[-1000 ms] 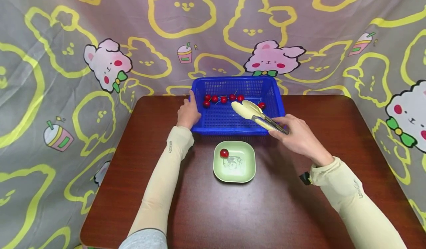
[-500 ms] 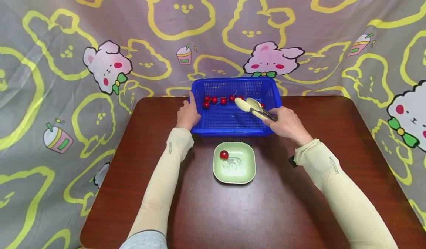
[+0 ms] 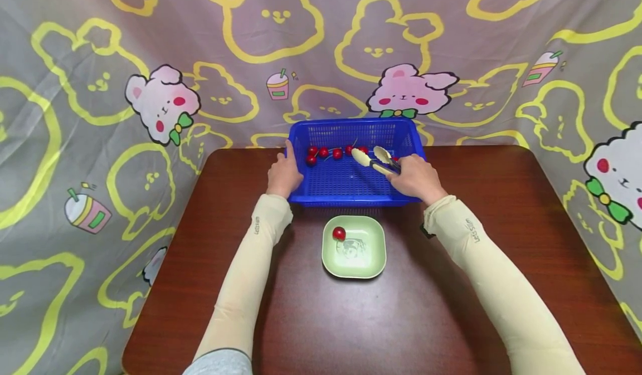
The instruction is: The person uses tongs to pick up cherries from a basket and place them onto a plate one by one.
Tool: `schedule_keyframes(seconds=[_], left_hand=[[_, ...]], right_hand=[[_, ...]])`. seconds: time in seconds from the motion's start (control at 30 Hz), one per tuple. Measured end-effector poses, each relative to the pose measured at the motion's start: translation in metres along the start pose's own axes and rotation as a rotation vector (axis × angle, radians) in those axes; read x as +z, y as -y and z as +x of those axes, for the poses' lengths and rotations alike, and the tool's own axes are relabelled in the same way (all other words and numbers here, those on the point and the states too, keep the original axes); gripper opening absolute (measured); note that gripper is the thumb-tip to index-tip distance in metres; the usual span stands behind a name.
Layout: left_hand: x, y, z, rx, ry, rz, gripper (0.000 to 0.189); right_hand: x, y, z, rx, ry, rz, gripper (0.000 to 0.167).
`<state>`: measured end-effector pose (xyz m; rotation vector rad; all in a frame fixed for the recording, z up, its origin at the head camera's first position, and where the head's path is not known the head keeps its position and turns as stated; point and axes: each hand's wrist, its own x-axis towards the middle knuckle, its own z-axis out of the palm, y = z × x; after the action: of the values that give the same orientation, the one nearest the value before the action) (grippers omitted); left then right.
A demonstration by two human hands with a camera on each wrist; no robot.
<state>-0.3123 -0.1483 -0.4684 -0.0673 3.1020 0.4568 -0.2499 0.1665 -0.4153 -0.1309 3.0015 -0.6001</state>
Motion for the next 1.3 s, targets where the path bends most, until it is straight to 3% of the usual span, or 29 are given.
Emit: schedule_keyframes(seconds=[0.7, 1.3], left_hand=[[0.000, -0.001, -0.001, 0.000, 0.000, -0.010, 0.098], [0.000, 0.000, 0.001, -0.004, 0.004, 0.002, 0.098]], right_hand=[[0.013, 0.005, 0.020, 0.015, 0.011, -0.033, 0.034], [0.020, 0.004, 0.024, 0.000, -0.002, 0.004, 0.028]])
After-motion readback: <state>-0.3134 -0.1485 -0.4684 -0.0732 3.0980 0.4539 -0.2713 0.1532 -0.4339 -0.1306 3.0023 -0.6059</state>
